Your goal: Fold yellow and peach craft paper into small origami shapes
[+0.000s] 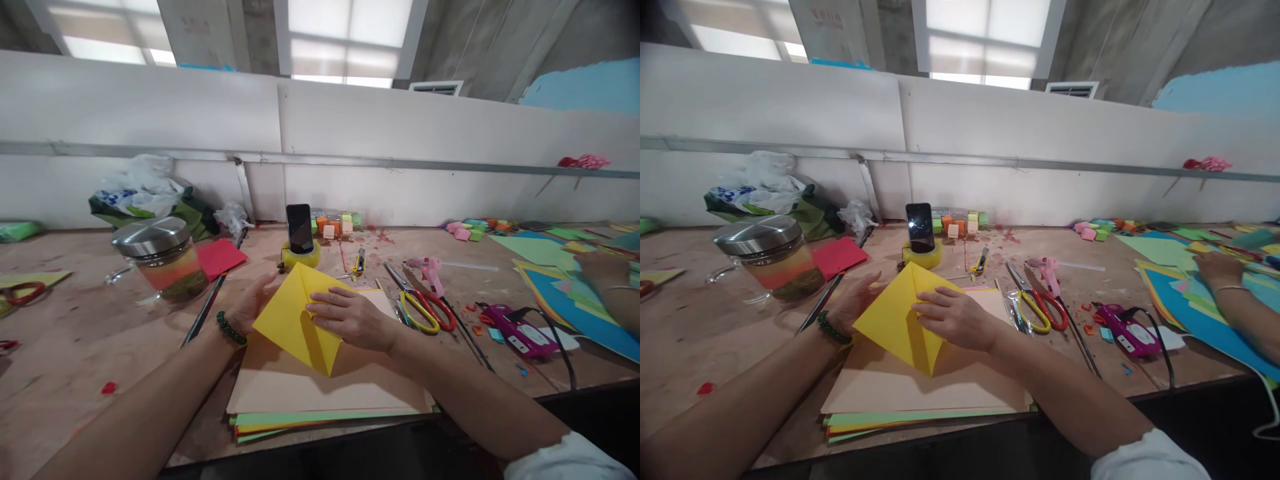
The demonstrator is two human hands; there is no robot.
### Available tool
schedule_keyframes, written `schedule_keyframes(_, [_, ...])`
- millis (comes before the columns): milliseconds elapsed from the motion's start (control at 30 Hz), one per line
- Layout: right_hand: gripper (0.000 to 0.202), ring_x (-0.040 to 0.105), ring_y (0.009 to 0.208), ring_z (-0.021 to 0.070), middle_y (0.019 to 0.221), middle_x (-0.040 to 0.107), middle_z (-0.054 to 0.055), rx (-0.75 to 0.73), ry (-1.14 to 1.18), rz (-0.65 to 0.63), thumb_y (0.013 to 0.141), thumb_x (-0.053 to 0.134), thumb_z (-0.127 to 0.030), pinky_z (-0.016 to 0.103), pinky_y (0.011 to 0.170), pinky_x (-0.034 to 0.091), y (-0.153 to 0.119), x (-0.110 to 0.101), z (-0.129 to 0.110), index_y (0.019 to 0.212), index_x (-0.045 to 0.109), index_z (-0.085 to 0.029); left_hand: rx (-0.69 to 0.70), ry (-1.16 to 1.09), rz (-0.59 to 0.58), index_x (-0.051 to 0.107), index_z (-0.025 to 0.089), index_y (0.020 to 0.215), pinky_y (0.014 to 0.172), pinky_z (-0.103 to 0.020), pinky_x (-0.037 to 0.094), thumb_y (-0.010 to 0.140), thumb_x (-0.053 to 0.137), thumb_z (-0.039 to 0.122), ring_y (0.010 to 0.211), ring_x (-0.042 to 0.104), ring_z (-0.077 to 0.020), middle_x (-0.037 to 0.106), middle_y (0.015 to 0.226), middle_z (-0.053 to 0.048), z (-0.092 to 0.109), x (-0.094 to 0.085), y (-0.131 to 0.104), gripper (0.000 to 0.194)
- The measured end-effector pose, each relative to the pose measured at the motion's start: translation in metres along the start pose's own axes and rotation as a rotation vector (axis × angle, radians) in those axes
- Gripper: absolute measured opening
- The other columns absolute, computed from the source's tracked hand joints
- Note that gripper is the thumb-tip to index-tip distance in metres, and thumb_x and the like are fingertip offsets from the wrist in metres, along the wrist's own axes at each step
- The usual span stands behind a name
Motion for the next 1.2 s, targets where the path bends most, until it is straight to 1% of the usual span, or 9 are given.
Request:
schedule_keyframes(100, [0.032, 0.054, 0.123, 0.0185, 0.119, 0.069, 0.005, -0.011, -0.015, -0.025, 0.100, 0.036, -0.013, 0.038, 0.103, 0.044, 0.001, 0.001, -0.003, 0.097, 0.068, -0.016, -0.112, 0.016, 0.051, 0.065, 0.010, 0.097, 0.069, -0.035, 0.052, 0.077, 0.064, 0.038, 0.070, 0.070, -0.0247, 0.073, 0.074, -0.007, -0.002, 0.000, 0.001, 0.034])
schedule_keyframes(233, [0.028, 0.055, 0.120, 0.0189, 0.118, 0.069, 0.005, 0.004, -0.003, -0.094, 0.099, 0.039, -0.012, 0.038, 0.101, 0.043, 0.002, 0.004, -0.004, 0.102, 0.067, -0.015, -0.115, 0.074, 0.080, 0.065, 0.012, 0.100, 0.066, -0.034, 0.052, 0.062, 0.078, 0.023, 0.063, 0.068, -0.0231, 0.073, 0.072, -0.005, -0.004, 0.000, 0.005, 0.042])
schedule_keyframes(500, [0.026, 0.055, 0.116, 0.0223, 0.114, 0.070, 0.008, 0.086, 0.191, -0.160, 0.097, 0.047, -0.027, 0.039, 0.099, 0.037, 0.000, 0.004, -0.001, 0.114, 0.063, -0.016, -0.114, 0.142, 0.135, 0.070, 0.014, 0.087, 0.066, -0.032, 0.053, 0.055, 0.085, 0.029, 0.065, 0.068, -0.0216, 0.074, 0.071, -0.005, -0.009, -0.006, 0.008, 0.039])
schedule_keyframes(600, [0.027, 0.063, 0.095, 0.0186, 0.099, 0.073, 0.009, 0.235, 0.323, -0.100, 0.098, 0.046, -0.034, 0.034, 0.087, 0.040, -0.002, 0.007, 0.002, 0.107, 0.066, -0.018, -0.103, 0.171, 0.122, 0.072, 0.017, 0.083, 0.064, -0.030, 0.053, 0.056, 0.084, 0.029, 0.065, 0.068, -0.0217, 0.075, 0.073, -0.005, -0.013, -0.007, 0.009, 0.033])
schedule_keyframes(667, [0.030, 0.061, 0.075, 0.0153, 0.079, 0.071, 0.006, 0.403, 0.390, -0.069, 0.098, 0.045, -0.036, 0.030, 0.078, 0.040, -0.005, 0.012, 0.006, 0.088, 0.067, -0.018, -0.079, 0.183, 0.091, 0.072, 0.017, 0.084, 0.063, -0.029, 0.052, 0.056, 0.084, 0.026, 0.067, 0.068, -0.0211, 0.075, 0.075, -0.004, -0.015, -0.003, 0.009, 0.032])
schedule_keyframes(767, [0.043, 0.045, 0.055, 0.0113, 0.055, 0.052, -0.002, 0.672, 0.470, -0.045, 0.095, 0.049, -0.040, 0.026, 0.061, 0.035, -0.008, 0.020, 0.011, 0.058, 0.052, -0.018, -0.033, 0.183, 0.030, 0.071, 0.019, 0.088, 0.067, -0.027, 0.051, 0.054, 0.082, 0.020, 0.072, 0.069, -0.0206, 0.074, 0.077, -0.002, -0.017, 0.009, 0.008, 0.035])
schedule_keyframes(833, [0.046, 0.035, 0.052, 0.0097, 0.051, 0.039, -0.005, 0.810, 0.544, -0.038, 0.091, 0.052, -0.041, 0.024, 0.053, 0.028, -0.009, 0.023, 0.014, 0.053, 0.040, -0.019, -0.012, 0.186, -0.013, 0.071, 0.018, 0.088, 0.069, -0.028, 0.052, 0.055, 0.081, 0.020, 0.073, 0.068, -0.0203, 0.074, 0.080, -0.003, -0.018, 0.017, 0.007, 0.034])
schedule_keyframes(1033, [0.041, 0.031, 0.053, 0.0087, 0.053, 0.035, -0.006, 0.900, 0.650, -0.071, 0.086, 0.055, -0.038, 0.024, 0.054, 0.024, -0.008, 0.021, 0.011, 0.054, 0.036, -0.019, 0.080, 0.198, 0.004, 0.068, 0.017, 0.093, 0.062, -0.027, 0.051, 0.073, 0.070, 0.050, 0.070, 0.064, -0.0192, 0.071, 0.084, -0.005, -0.017, 0.028, 0.002, 0.039])
schedule_keyframes(1200, [0.046, 0.029, 0.052, 0.0087, 0.050, 0.031, -0.007, 0.896, 0.564, -0.080, 0.084, 0.057, -0.038, 0.025, 0.054, 0.023, -0.006, 0.021, 0.010, 0.051, 0.031, -0.019, 0.180, 0.546, 0.016, 0.067, 0.014, 0.084, 0.051, -0.021, 0.039, 0.070, 0.071, 0.059, 0.058, 0.053, -0.0119, 0.063, 0.070, -0.001, -0.018, 0.029, 0.002, 0.047])
Point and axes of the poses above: each hand's wrist, its own y-axis towards the middle knuckle, its own x-axis out of the palm, z = x × y, the point moved 1 cm from there along y, towards the middle knuckle
